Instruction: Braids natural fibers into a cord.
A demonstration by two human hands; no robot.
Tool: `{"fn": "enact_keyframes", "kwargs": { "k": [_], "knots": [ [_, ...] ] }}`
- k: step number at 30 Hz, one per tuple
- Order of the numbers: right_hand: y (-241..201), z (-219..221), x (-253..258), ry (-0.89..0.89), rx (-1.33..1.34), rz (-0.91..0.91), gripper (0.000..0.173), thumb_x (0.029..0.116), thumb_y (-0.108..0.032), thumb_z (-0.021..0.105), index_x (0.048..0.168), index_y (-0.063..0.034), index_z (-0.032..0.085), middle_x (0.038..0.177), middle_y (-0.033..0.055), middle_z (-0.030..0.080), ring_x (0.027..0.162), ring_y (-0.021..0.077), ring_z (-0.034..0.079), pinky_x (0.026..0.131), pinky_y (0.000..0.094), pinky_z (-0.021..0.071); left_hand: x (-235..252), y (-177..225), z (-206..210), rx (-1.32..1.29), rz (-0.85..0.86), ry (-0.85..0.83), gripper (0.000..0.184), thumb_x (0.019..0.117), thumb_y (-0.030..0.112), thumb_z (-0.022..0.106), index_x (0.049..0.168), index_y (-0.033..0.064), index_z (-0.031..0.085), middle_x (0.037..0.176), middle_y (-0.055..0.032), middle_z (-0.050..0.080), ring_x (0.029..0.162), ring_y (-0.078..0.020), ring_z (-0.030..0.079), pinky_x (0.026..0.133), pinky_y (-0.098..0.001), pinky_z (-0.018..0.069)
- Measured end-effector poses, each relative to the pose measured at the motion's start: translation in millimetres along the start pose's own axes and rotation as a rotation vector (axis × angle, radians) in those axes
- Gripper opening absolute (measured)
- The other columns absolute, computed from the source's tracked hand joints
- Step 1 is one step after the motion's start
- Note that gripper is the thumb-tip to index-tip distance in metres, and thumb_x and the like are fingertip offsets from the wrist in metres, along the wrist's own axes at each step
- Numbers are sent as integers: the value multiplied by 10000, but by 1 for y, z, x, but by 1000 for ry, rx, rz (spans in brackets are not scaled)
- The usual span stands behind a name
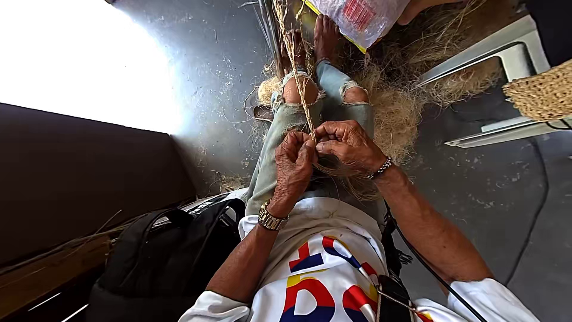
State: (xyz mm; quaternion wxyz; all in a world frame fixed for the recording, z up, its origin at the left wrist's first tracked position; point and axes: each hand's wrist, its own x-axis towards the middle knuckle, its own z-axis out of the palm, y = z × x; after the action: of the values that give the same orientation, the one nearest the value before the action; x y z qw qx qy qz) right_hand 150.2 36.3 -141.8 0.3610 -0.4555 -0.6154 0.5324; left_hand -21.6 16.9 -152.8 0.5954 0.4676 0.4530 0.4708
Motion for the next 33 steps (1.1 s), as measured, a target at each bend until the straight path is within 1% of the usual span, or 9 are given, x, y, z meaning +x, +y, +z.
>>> {"fn": "enact_keyframes", "kwargs": {
  "k": [3,4,5,8,16,20,25,30,33],
  "knots": [
    [-5,-1,3,-29,34,55,148,927,7,629,1058,-7,696,796,65,683,610,91,630,545,227,551,0,-1,2,10,7,24,64,1027,58,539,990,96,573,633,24,552,485,-46,497,450,-173,426],
    [-4,0,3,-23,68,76,139,934,-1,624,1053,-8,695,763,66,676,545,90,599,468,222,512,-1,-1,2,7,10,29,67,1029,57,536,986,94,573,630,22,548,484,-49,490,451,-175,418],
    [-3,2,2,-1,104,91,139,934,-6,612,1042,-16,699,720,56,647,486,82,524,413,214,425,-1,-2,3,-1,14,35,71,1028,56,534,983,93,574,626,23,545,482,-47,484,450,-174,412],
    [2,10,-7,106,144,45,139,941,-24,577,1001,-22,703,602,53,556,384,73,377,343,202,300,-1,-3,2,-18,14,32,84,1026,56,526,968,102,565,623,28,528,482,-47,470,453,-178,406],
    [-2,18,0,230,-24,-117,159,888,31,564,912,12,720,626,14,590,435,34,438,392,187,369,4,-4,-9,12,36,-13,115,1015,49,523,929,113,562,612,42,501,471,-38,445,447,-175,391],
    [1,17,-1,207,90,-24,141,913,4,578,933,-4,717,597,17,565,387,45,388,348,200,333,4,-9,-6,249,157,46,54,1004,64,544,961,72,575,640,26,512,494,-56,472,476,-203,422],
    [5,14,-2,181,217,86,93,954,-51,643,944,-28,733,543,6,517,353,34,331,320,187,295,3,-16,1,445,251,124,47,997,59,549,965,56,584,633,8,509,481,-66,470,457,-215,418],
    [10,5,-8,169,5,-9,97,954,-61,645,903,-37,725,587,45,563,384,71,390,346,204,316,5,-15,4,527,255,129,45,983,57,565,948,54,595,616,2,514,479,-78,480,458,-233,420],
    [10,4,-6,163,-184,-123,92,937,-40,614,869,-35,677,623,50,555,464,97,455,416,231,367,4,-9,3,549,242,114,39,990,42,582,961,45,608,653,-2,594,531,-65,564,509,-222,490]
  ]
}}
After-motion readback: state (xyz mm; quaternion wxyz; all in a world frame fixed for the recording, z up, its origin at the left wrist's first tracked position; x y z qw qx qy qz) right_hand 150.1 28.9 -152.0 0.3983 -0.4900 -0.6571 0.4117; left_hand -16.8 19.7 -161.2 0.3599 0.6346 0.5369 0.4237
